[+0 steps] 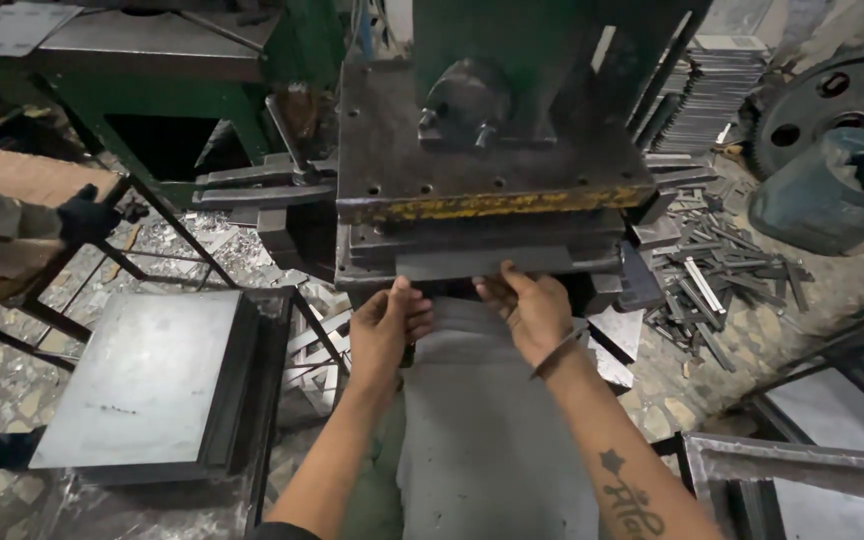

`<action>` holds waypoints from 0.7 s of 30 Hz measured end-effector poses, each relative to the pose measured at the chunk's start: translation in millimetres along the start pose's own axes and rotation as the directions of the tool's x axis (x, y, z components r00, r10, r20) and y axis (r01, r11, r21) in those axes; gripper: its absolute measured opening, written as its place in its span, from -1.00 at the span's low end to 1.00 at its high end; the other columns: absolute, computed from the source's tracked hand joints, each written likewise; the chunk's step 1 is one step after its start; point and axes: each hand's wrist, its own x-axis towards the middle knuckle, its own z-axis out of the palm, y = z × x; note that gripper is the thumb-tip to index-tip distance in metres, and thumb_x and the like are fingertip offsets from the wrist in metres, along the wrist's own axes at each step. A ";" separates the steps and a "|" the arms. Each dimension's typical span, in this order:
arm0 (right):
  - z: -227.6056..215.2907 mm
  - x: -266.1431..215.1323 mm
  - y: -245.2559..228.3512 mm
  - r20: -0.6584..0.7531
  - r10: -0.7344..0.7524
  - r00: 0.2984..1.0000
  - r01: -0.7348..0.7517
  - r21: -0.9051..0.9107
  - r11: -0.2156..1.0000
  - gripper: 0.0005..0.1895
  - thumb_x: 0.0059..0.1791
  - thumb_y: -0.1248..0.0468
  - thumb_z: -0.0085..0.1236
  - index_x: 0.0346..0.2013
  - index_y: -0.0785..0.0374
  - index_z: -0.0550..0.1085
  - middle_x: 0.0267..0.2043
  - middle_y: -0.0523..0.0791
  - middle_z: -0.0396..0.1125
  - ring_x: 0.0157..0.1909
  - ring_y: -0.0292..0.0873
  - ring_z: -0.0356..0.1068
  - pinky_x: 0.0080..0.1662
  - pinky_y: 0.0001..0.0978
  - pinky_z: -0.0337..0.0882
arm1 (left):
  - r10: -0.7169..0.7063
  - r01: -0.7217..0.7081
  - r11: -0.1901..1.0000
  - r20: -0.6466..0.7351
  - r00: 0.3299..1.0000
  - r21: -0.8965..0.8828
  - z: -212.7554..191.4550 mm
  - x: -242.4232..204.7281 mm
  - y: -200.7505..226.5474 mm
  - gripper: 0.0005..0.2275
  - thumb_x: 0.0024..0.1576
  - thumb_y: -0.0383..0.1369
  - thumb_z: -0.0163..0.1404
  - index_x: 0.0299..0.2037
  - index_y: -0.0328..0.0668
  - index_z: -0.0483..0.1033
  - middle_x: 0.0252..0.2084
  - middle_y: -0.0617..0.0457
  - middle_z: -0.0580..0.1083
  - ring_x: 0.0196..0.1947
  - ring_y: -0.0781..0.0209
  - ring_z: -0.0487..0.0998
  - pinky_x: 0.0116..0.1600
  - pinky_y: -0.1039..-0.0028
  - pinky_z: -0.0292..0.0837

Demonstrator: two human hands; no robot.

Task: Positioning metal plates into a stamping machine and stacking the processed plates.

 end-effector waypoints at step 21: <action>-153.0 -152.9 104.8 -0.106 0.237 0.966 -0.231 0.059 0.971 -0.72 0.09 0.38 0.01 -0.22 0.69 0.48 -0.26 0.28 0.44 -0.22 0.15 0.44 -0.03 -0.04 0.49 | 0.498 -0.135 0.271 -0.019 0.867 0.953 -288.3 54.5 32.0 -0.55 0.36 -0.07 -0.10 0.18 -0.34 0.52 0.12 -0.23 0.54 0.09 -0.22 0.54 0.09 0.08 0.43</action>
